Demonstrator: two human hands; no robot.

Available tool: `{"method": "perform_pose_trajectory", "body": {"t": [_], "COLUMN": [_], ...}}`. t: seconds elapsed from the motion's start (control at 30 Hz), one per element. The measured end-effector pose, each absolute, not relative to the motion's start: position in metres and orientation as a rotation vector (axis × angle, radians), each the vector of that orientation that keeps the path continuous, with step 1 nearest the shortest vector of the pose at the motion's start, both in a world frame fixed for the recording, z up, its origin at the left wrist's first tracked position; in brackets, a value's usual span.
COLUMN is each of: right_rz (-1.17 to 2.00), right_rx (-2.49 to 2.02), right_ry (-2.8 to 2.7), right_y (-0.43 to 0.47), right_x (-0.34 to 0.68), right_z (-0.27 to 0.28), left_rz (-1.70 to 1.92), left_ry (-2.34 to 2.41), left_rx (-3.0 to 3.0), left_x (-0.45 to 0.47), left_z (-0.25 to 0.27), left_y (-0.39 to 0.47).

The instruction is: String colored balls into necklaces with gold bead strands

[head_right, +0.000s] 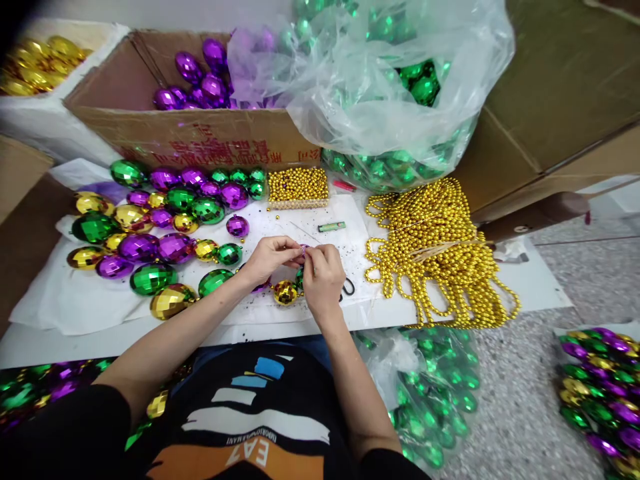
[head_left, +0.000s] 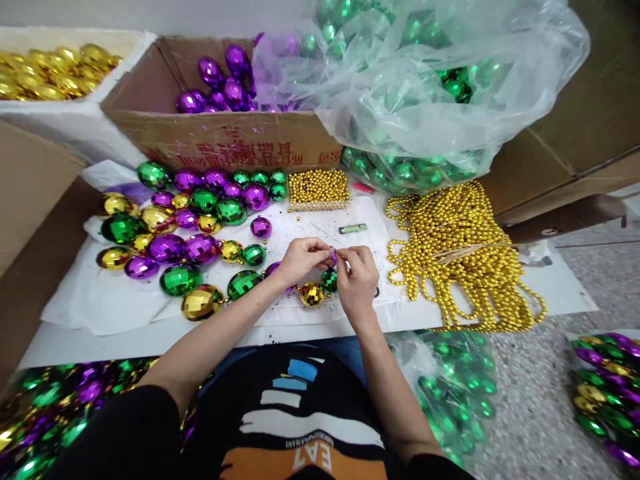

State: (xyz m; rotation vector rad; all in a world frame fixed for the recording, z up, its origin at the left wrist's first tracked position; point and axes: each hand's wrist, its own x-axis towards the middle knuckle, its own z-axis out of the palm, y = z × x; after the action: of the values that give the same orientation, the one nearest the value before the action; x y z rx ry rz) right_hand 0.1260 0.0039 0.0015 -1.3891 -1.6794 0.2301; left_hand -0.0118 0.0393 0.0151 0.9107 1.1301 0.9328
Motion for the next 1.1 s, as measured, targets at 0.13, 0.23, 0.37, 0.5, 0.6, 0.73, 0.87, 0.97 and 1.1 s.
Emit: {"method": "perform_pose_trajectory", "body": {"t": [0.13,0.23,0.37,0.5,0.6,0.73,0.87,0.97,1.1], "right_rz": [0.19,0.199,0.211,0.2,0.245,0.471,0.818,1.04,1.16], "right_rx": [-1.396,-1.434,-1.483,-1.522,-1.537,-1.487,-1.396,-1.334,-1.275], "right_ry": [-1.722,-1.717,-1.713,-1.716,-1.706,-1.551,-1.255,-1.045,-0.929], "right_y": [0.005,0.007,0.009,0.011,0.011,0.012,0.014,0.015,0.014], "right_x": [0.124,0.124,0.123,0.122,0.122,0.124,0.127,0.128,0.128], "right_z": [0.0,-0.002,-0.002,-0.002,-0.004,-0.004,-0.005,-0.008,-0.008], "left_rz": [0.961,0.979,0.961,0.979,0.999,0.963,0.936,0.957,0.96], "left_ry": [1.155,1.187,1.253,1.341,1.373,1.364,1.229,1.134,1.07], "left_rx": [0.962,1.0,1.042,1.357,1.592,1.38,1.024,0.935,0.881], "left_x": [-0.009,-0.007,-0.003,-0.004,-0.007,-0.006,-0.005,-0.006,-0.007], "left_z": [0.014,0.012,0.011,0.012,0.012,0.012,0.013,0.014,0.014], "left_y": [0.038,0.037,0.034,0.033,0.032,0.031,0.032,0.033,0.032]}}
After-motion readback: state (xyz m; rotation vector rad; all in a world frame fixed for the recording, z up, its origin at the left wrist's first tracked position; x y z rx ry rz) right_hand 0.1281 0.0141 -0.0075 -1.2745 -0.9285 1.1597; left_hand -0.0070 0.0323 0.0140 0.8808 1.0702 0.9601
